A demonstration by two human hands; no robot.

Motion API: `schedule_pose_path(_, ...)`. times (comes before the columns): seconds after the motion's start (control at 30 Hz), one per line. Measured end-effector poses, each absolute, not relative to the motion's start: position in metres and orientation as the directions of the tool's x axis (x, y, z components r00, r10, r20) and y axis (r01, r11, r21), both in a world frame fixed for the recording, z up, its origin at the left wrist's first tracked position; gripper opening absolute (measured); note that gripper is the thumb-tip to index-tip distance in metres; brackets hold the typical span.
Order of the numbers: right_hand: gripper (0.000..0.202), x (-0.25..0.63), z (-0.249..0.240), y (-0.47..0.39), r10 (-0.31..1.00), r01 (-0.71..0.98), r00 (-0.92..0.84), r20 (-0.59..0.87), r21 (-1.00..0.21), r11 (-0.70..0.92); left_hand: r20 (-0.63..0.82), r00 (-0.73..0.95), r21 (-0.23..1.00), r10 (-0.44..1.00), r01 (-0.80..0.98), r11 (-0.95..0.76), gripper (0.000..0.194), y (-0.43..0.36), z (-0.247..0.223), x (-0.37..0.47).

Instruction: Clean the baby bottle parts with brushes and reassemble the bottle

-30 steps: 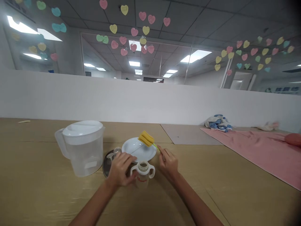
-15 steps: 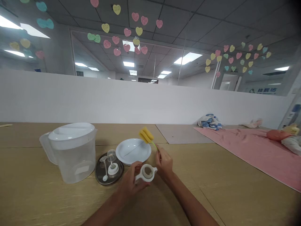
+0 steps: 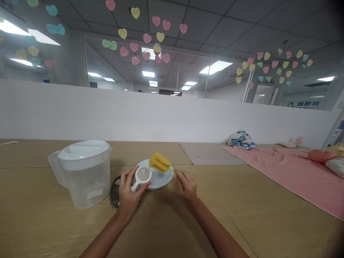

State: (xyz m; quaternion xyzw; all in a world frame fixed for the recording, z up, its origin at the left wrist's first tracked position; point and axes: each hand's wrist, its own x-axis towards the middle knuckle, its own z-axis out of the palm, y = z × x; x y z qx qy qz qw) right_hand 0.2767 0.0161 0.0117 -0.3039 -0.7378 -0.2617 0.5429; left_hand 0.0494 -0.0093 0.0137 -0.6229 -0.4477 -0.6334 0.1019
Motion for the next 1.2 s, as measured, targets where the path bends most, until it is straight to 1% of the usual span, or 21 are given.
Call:
schedule_pose_path(0.07,0.035,0.277,0.012,0.015,0.127,0.723,-0.295,0.947,0.134,0.677,0.907,-0.172,0.377,0.385,0.740,-0.556,0.050,-0.002,0.011,0.041)
schedule_pose_path(0.17,0.037,0.278,0.014,0.016,0.092,0.720,-0.332,0.939,0.189,0.668,0.934,-0.104,0.284,0.340,0.794,-0.537,0.051,0.007,0.007,0.028)
schedule_pose_path(0.23,0.040,0.279,0.017,0.017,0.073,0.736,-0.337,0.939,0.215,0.642,0.949,-0.014,0.189,0.316,0.826,-0.532,0.052,0.011,0.006,0.020)
schedule_pose_path(0.37,0.044,0.281,0.024,0.015,0.058,0.754,-0.387,0.920,0.279,0.595,0.937,0.208,-0.045,0.281,0.868,-0.495,0.051,0.012,0.009,0.008)
schedule_pose_path(0.4,0.045,0.282,0.026,0.015,0.057,0.753,-0.403,0.913,0.296,0.588,0.927,0.250,-0.087,0.280,0.868,-0.488,0.049,0.011,0.010,0.006)
schedule_pose_path(0.47,0.045,0.282,0.028,0.014,0.046,0.751,-0.422,0.906,0.320,0.578,0.911,0.301,-0.134,0.282,0.863,-0.487,0.046,0.010,0.013,0.004)
schedule_pose_path(0.63,0.041,0.279,0.026,0.013,0.029,0.750,-0.411,0.911,0.320,0.579,0.911,0.321,-0.153,0.259,0.846,-0.510,0.043,0.005,0.018,0.006)
schedule_pose_path(0.73,0.038,0.276,0.024,0.012,0.022,0.744,-0.416,0.909,0.327,0.583,0.921,0.302,-0.148,0.245,0.855,-0.498,0.045,0.003,0.021,0.010)
schedule_pose_path(0.83,0.038,0.273,0.023,0.011,0.007,0.743,-0.403,0.915,0.323,0.586,0.933,0.264,-0.124,0.246,0.876,-0.467,0.044,0.001,0.023,0.015)
schedule_pose_path(1.03,0.037,0.268,0.022,0.008,0.000,0.758,-0.385,0.923,0.316,0.571,0.949,0.229,-0.125,0.219,0.907,-0.403,0.046,0.003,0.019,0.018)
schedule_pose_path(1.2,0.041,0.265,0.024,0.006,0.003,0.765,-0.375,0.927,0.308,0.566,0.947,0.226,-0.117,0.229,0.905,-0.409,0.046,0.006,0.016,0.019)
